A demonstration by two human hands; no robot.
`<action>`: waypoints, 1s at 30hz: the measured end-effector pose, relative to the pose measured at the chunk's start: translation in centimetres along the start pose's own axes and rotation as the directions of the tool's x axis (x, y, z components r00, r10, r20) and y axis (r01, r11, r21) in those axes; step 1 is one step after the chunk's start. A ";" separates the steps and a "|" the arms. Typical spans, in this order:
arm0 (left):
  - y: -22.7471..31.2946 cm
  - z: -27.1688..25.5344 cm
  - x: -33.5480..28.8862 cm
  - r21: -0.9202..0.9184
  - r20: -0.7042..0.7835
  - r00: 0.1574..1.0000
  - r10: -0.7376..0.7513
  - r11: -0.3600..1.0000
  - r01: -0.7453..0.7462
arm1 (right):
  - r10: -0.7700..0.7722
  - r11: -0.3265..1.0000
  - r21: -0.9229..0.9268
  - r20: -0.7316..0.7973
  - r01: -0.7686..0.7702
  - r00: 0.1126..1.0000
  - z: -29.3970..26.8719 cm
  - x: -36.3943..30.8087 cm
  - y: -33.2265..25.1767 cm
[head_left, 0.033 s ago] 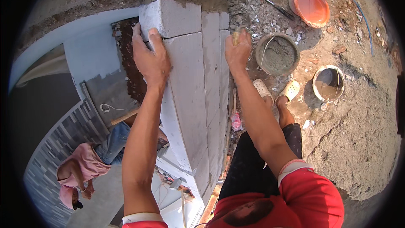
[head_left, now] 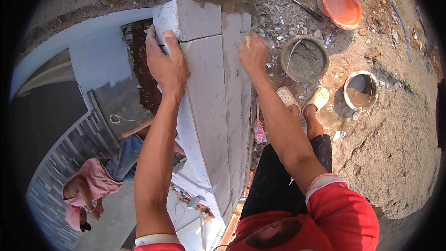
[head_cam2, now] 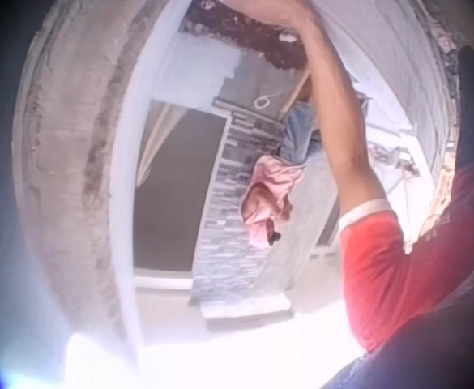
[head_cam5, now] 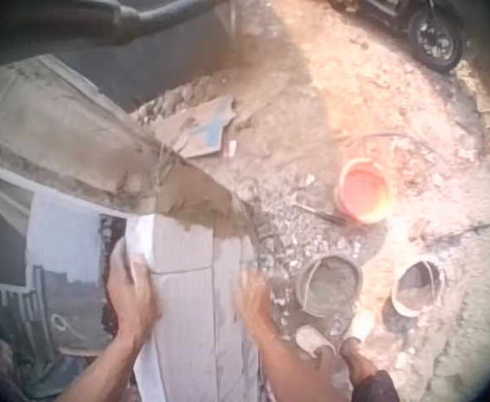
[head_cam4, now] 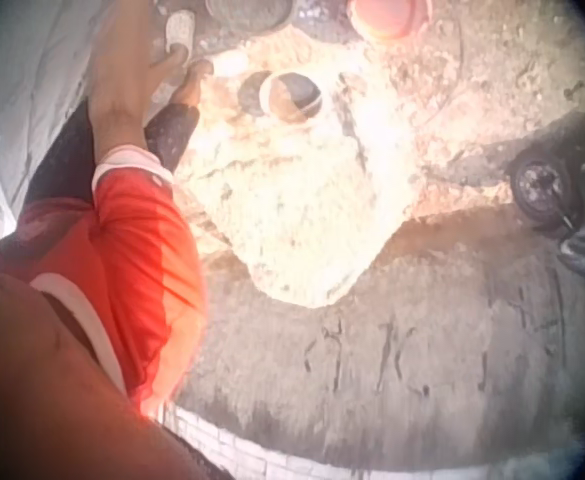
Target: The person applies cement to a wall using a trowel, smoothing the surface. They then use a hammer to drive a nail into the wall and attach a string. Finally, they pick up a bucket of water.
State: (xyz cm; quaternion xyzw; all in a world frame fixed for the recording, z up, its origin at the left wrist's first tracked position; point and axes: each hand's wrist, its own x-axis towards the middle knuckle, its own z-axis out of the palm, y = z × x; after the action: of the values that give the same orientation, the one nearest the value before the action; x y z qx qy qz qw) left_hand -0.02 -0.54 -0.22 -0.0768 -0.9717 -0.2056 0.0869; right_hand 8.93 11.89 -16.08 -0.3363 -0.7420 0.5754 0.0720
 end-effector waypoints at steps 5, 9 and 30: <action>0.1 0.4 0.4 0.029 0.034 0.999 -0.002 1.000 0.001 | -0.144 0.874 0.485 0.185 0.038 0.972 -0.7 -4.7 -2.2; 0.3 0.3 0.5 0.016 0.040 0.999 -0.026 1.000 0.025 | 0.115 0.923 0.345 0.174 -0.170 0.978 -2.8 -0.8 1.4; 0.2 0.4 0.5 0.025 0.034 0.999 0.020 0.999 -0.021 | 0.454 0.652 0.274 0.606 -0.707 0.653 -1.8 6.7 1.9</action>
State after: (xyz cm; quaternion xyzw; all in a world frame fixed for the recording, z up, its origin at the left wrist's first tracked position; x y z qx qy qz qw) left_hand -0.55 -0.11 -0.35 -0.0893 -0.9748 -0.1908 0.0736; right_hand 5.47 17.42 -19.06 -0.3779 -0.4094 0.7981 -0.2295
